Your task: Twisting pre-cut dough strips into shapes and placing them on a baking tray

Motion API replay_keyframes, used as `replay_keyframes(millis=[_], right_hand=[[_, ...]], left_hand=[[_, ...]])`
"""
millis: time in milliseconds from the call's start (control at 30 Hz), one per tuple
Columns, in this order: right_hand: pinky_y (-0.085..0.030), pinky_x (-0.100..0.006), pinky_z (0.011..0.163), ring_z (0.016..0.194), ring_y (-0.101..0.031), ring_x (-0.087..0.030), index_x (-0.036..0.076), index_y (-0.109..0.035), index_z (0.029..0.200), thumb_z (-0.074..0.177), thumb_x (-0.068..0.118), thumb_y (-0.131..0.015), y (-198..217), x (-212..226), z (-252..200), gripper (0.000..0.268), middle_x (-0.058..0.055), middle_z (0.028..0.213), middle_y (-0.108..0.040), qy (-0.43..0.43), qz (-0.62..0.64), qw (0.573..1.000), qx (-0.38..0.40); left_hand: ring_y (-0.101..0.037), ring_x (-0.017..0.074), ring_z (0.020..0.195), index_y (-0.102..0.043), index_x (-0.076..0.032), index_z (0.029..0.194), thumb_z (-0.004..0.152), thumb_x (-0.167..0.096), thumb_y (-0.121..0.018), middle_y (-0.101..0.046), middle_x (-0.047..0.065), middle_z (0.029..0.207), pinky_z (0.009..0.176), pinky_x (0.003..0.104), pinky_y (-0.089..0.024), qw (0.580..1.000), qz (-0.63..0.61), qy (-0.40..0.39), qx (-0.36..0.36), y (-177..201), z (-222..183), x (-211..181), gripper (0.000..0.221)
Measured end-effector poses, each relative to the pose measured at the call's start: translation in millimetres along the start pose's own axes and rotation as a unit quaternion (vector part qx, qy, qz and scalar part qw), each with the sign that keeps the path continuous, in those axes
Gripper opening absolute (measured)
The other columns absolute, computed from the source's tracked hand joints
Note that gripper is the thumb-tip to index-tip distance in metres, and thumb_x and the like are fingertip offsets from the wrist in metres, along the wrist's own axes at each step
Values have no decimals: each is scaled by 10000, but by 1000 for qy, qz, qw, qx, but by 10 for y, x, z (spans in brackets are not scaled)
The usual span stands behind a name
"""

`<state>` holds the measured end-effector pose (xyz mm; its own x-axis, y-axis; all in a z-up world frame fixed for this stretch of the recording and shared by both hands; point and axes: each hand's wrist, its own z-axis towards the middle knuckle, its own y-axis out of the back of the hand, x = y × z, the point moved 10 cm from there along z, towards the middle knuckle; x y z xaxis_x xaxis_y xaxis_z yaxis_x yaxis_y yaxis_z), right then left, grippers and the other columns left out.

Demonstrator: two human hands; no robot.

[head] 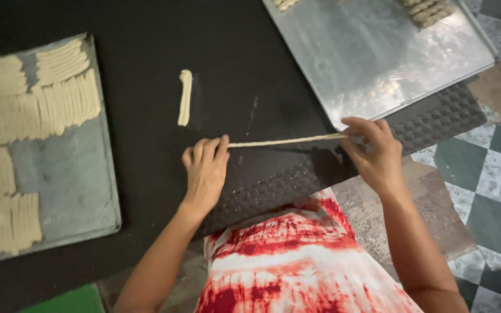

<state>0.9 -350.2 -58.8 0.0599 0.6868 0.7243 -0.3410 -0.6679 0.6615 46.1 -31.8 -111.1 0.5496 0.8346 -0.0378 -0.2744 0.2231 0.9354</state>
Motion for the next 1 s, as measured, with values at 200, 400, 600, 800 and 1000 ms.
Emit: replay_keyframes(millis=[200,400,600,800,1000], right_hand=[[-539,-406,869,963,-651,-213,248,-712,1144,827,130,-776,-392,569,193,344,41,884,-592,126,-72,989,37],[-511,-384,865,919,-609,-224,181,-691,1106,804,115,-775,-681,1138,315,320,48,798,-665,220,-41,974,43],[-539,-359,757,821,-687,-242,104,-636,1167,843,-40,-713,-534,1274,281,363,-56,825,-685,190,32,980,47],[-509,-352,748,768,-652,-200,98,-600,1221,865,-4,-687,-482,1132,356,381,-90,856,-709,100,159,977,99],[-570,-357,743,826,-669,-233,-27,-573,1191,864,-66,-655,-661,1039,436,339,-197,889,-668,29,332,924,187]], left_hand=[[-538,171,922,-597,-203,1200,1005,-227,-516,-501,-39,916,809,419,-390,994,-108,20,-21,139,396,74,213],[-632,133,863,-614,-296,1006,936,-301,-613,-608,-118,874,678,316,-482,966,-245,22,-80,602,862,-239,70],[-684,222,799,-646,-183,985,945,-172,-597,-677,2,801,686,345,-535,922,-379,52,-65,701,963,-482,64],[-674,216,870,-645,-209,999,948,-135,-594,-670,-17,849,774,319,-530,894,-440,35,-73,682,995,-601,103],[-631,235,968,-578,-240,1090,900,-369,-687,-634,0,986,838,394,-485,890,-453,53,-32,539,1031,-509,254]])
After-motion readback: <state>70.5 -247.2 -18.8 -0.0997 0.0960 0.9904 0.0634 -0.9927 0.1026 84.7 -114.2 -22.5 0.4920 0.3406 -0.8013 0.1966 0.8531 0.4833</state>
